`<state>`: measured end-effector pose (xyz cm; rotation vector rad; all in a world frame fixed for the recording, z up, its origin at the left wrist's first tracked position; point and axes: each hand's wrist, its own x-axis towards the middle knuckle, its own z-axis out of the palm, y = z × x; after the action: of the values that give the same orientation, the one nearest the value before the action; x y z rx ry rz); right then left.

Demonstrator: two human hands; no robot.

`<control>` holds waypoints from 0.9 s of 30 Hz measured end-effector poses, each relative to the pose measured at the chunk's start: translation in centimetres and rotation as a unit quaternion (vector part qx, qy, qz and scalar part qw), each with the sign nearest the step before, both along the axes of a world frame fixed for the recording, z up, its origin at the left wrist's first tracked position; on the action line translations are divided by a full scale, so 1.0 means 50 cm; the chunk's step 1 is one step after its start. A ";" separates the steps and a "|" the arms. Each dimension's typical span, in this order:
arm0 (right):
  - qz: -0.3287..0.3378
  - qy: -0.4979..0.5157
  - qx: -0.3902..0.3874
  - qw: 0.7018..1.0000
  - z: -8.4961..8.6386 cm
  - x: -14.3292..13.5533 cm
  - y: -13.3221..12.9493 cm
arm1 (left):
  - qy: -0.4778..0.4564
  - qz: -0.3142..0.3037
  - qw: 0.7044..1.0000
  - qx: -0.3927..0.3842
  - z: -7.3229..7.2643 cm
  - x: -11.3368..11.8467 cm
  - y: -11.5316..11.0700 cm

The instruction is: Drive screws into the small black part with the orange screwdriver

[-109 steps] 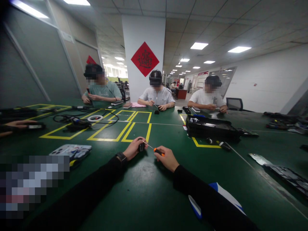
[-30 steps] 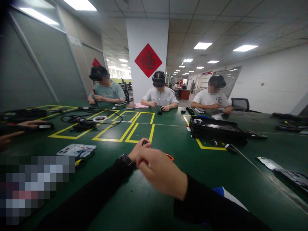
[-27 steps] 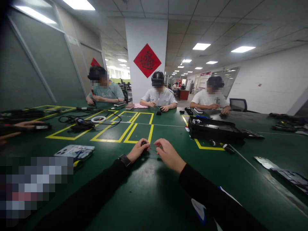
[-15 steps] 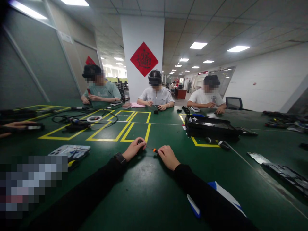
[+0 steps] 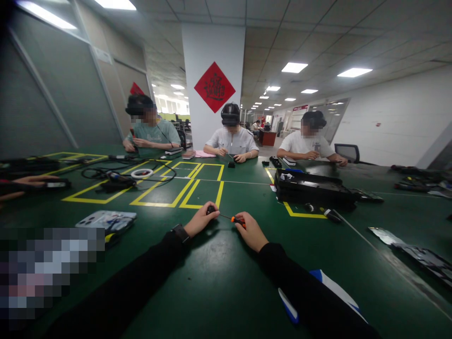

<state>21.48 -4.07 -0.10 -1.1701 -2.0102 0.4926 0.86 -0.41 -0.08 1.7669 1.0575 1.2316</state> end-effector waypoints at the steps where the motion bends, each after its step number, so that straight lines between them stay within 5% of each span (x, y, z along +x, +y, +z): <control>1: -0.002 -0.014 0.011 1.000 0.000 -0.001 -0.001 | -0.001 0.000 1.000 0.000 -0.001 0.000 0.001; 8: -0.041 -0.066 0.076 0.994 -0.008 -0.005 0.003 | -0.020 -0.005 1.000 -0.011 0.001 -0.001 0.000; 15: -0.041 -0.042 0.025 0.998 -0.010 -0.002 0.002 | -0.105 -0.053 0.986 -0.120 0.009 0.000 -0.003; 27: -0.036 -0.029 0.027 0.999 -0.007 -0.001 -0.003 | -0.161 -0.064 0.977 -0.124 0.001 0.000 0.004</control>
<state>21.44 -4.20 -0.46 -1.2312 -2.0110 0.3704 0.86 -0.22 -0.02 1.3683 0.8544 1.1988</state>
